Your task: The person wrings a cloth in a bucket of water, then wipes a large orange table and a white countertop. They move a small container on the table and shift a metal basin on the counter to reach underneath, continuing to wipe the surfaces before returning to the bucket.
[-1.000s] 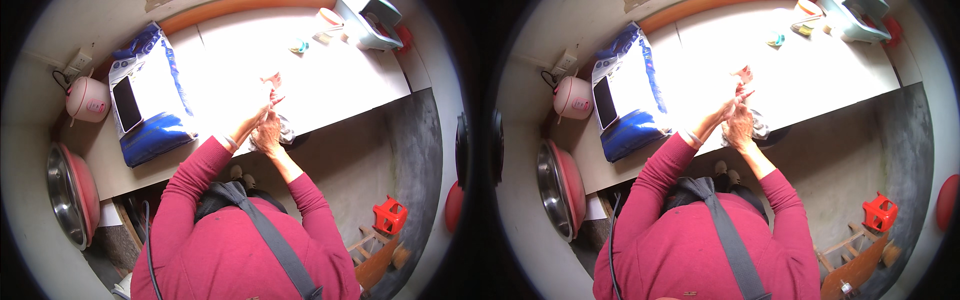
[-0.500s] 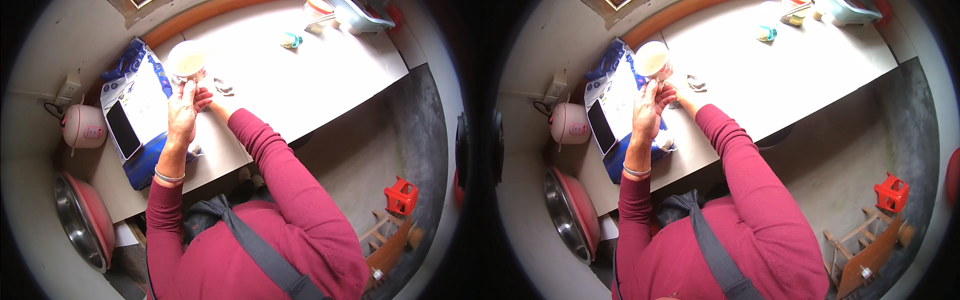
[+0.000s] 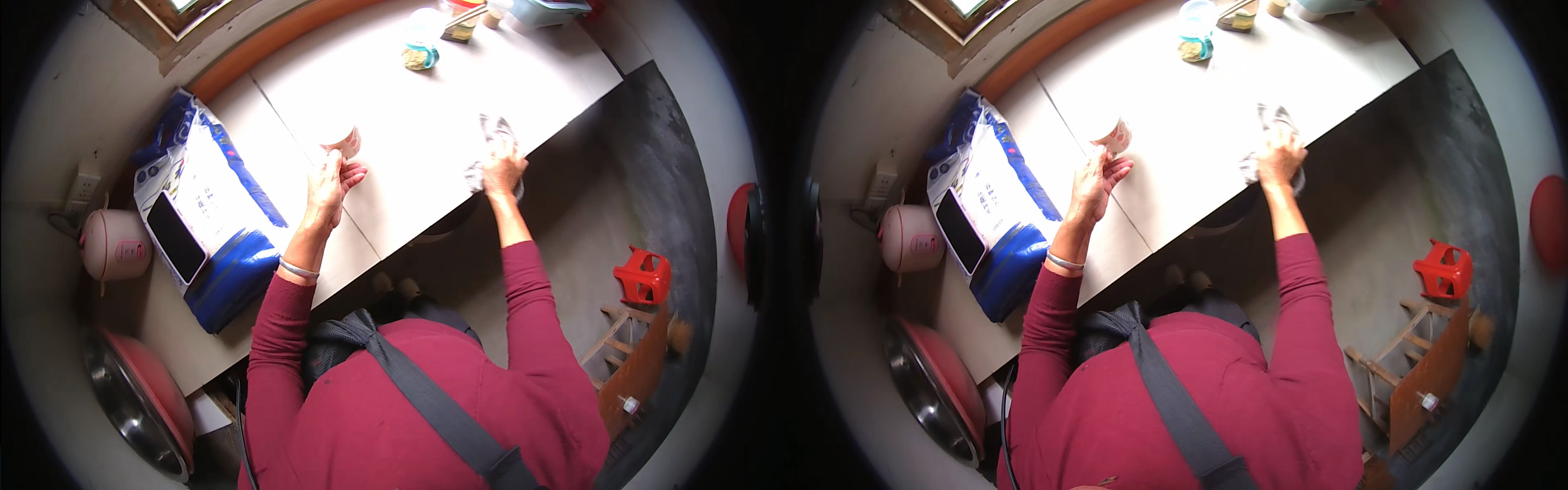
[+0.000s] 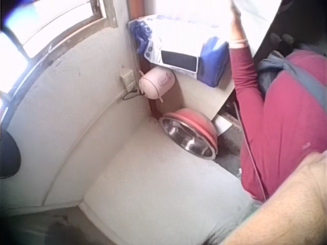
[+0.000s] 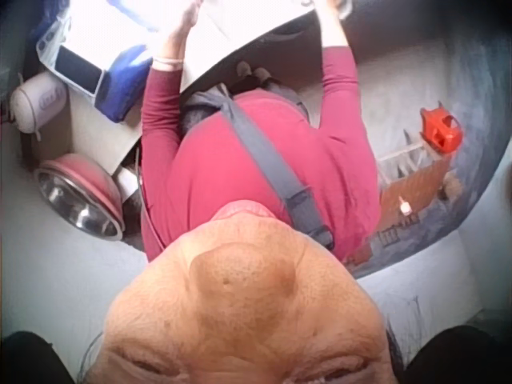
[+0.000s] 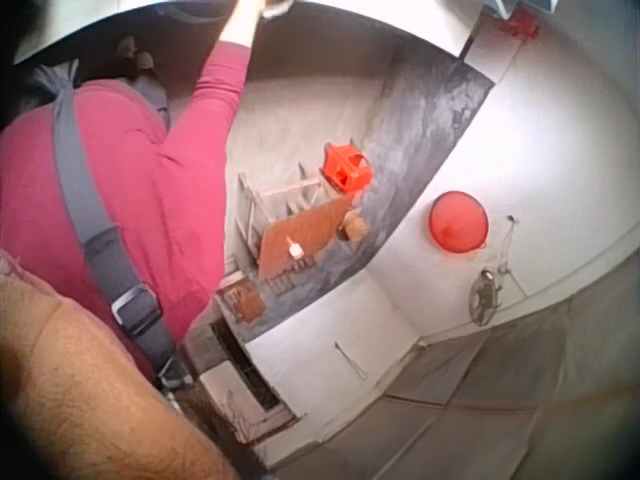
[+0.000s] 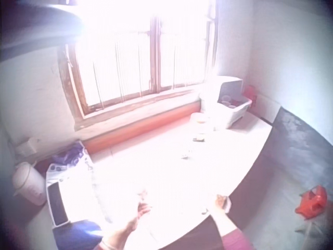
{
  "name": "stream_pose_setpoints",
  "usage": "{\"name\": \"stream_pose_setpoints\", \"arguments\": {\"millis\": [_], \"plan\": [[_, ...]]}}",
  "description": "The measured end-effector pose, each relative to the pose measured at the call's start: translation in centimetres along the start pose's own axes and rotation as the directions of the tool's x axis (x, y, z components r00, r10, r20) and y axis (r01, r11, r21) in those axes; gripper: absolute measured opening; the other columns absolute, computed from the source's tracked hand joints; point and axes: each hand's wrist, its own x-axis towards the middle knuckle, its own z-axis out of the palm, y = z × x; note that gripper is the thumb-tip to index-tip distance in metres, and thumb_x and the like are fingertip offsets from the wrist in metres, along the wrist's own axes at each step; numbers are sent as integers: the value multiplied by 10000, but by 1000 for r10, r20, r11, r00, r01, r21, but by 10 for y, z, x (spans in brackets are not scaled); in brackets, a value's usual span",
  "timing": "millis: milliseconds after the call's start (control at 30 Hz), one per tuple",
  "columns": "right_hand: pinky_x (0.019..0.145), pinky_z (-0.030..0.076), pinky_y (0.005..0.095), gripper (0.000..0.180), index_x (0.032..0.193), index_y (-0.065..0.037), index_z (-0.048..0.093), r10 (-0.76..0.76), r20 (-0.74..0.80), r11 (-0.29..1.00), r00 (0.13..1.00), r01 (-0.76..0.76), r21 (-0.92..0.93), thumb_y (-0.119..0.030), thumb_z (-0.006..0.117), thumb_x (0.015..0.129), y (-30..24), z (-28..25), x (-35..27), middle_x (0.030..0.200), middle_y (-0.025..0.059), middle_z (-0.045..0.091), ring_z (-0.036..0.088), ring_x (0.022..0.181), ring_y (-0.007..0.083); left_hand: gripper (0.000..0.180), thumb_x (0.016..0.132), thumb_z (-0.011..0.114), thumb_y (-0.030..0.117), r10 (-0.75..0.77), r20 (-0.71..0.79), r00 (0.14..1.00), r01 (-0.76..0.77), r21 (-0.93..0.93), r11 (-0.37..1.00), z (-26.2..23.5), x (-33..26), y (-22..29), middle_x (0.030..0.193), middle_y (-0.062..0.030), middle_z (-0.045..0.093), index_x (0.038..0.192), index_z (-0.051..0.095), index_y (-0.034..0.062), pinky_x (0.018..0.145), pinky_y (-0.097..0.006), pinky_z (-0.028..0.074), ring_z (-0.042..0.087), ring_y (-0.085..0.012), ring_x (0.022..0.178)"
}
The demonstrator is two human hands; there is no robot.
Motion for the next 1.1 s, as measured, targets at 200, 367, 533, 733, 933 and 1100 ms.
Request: {"name": "stream_pose_setpoints", "arguments": {"millis": [200, 367, 533, 733, 933, 1100], "plan": [[880, 418, 419, 242, 995, -68, 634, 335, -46, 940, 941, -337, -47, -200, 508, 837, 140, -18, 1, 1048, 115, 577, 505, 979, 316, 313, 938, 478, 287, -24, 38, 999, 20, 99, 995, 15, 10, -17, 859, -161, 577, 846, 518, -9, 689, -286, 546, 623, -219, 747], [814, 397, 426, 201, 863, 18, 580, -236, -53, 971, 970, 237, 13, -78, 523, 697, 23, -49, 21, 925, 174, 559, 495, 918, 342, 332, 943, 481, 295, 3, 14, 1000, -5, 139, 990, 16, 24, -17, 839, -166, 593, 839, 521, -17, 672, -290, 552, 632, -218, 724], [801, 425, 415, 129, 805, -8, 581, -503, -224, 742, 835, 550, 384, -90, 550, 709, -88, 7, 21, 846, 148, 570, 536, 871, 307, 295, 956, 478, 324, -13, 50, 999, 4, 190, 982, 23, 40, -24, 887, -162, 601, 893, 487, 36, 712, -289, 539, 632, -216, 781], [924, 345, 470, 231, 966, -114, 612, -648, -55, 656, 760, 593, 466, -258, 593, 786, -90, 31, 32, 1142, 44, 554, 442, 1156, 260, 360, 947, 490, 359, 41, -22, 999, -35, 216, 976, 38, 47, -29, 869, -153, 617, 915, 523, 2, 671, -273, 541, 637, -200, 746], [1021, 297, 476, 258, 1045, -143, 626, -538, 114, 802, 835, 465, 374, -266, 537, 836, 32, 68, 129, 1230, 48, 545, 433, 1214, 265, 310, 941, 503, 330, 52, -125, 991, -26, 203, 979, 75, 56, -37, 874, -172, 624, 911, 509, 21, 685, -279, 541, 639, -219, 762], [1031, 289, 472, 307, 1098, -170, 623, -378, 158, 910, 912, 335, 244, -281, 524, 829, 156, 104, 215, 1264, 44, 535, 425, 1222, 272, 264, 958, 469, 312, 74, -196, 978, -45, 150, 988, 82, 70, -53, 886, -168, 635, 864, 497, 67, 684, -282, 538, 644, -225, 778]]}}
